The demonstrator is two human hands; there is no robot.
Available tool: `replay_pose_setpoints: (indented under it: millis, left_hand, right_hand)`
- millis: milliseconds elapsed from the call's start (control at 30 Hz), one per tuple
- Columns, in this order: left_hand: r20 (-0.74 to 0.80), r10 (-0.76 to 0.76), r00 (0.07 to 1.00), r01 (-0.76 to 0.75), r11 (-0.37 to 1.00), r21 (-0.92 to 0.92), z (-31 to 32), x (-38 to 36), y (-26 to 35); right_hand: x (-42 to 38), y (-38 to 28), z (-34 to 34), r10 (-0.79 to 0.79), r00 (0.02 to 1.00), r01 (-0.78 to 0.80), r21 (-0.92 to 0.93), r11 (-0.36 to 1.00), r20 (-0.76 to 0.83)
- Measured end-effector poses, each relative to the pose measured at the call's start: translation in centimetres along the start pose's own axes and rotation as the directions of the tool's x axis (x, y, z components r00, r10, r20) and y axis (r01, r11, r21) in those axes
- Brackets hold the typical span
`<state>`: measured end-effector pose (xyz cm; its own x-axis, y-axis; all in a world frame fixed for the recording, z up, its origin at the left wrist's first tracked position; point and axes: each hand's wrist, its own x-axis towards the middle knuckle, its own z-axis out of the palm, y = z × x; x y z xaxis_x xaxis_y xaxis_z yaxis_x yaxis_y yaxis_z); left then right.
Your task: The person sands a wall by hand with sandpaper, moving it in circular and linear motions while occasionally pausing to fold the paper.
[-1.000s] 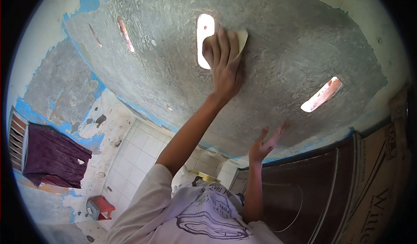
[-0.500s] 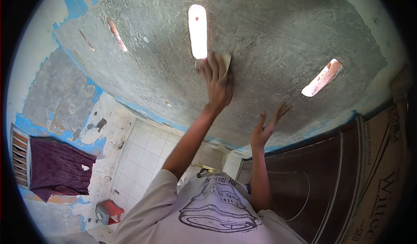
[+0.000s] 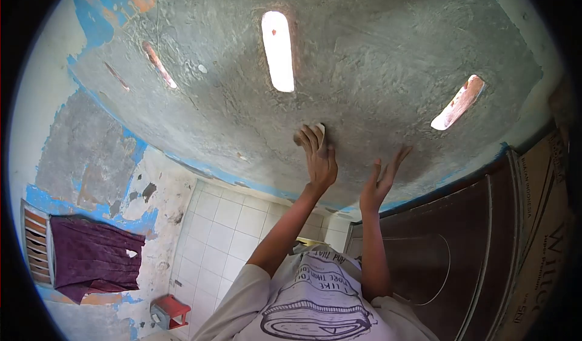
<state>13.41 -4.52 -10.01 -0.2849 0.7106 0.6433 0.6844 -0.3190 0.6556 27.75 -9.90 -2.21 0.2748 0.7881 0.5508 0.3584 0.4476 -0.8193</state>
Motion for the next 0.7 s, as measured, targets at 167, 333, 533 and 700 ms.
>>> replay_pose_setpoints:
  millis: [167, 333, 533, 700]
  left_hand:
    - [-0.123, 0.268, 0.956, -0.251, 0.959, 0.133, -6.0, 10.8, 6.2]
    - [0.013, 0.48, 0.877, -0.471, 0.855, 0.217, -7.9, 13.0, 7.1]
    - [0.081, 0.081, 0.993, -0.09, 0.99, 0.109, -0.5, 0.6, -0.6]
    - [-0.081, 0.203, 0.976, -0.182, 0.961, 0.209, -4.5, 9.0, 5.6]
  right_hand:
    - [-0.8, 0.4, -1.2, -0.018, 1.0, 0.019, 0.102, 0.995, -0.011]
    - [-1.5, 0.6, -1.4, -0.007, 1.0, 0.006, 0.096, 0.995, 0.011]
    - [-4.1, 1.4, -2.1, 0.03, 0.99, -0.037, 0.052, 0.998, 0.138]
    - [-5.2, 2.9, -4.8, 0.01, 0.978, -0.007, -0.015, 1.0, 0.208]
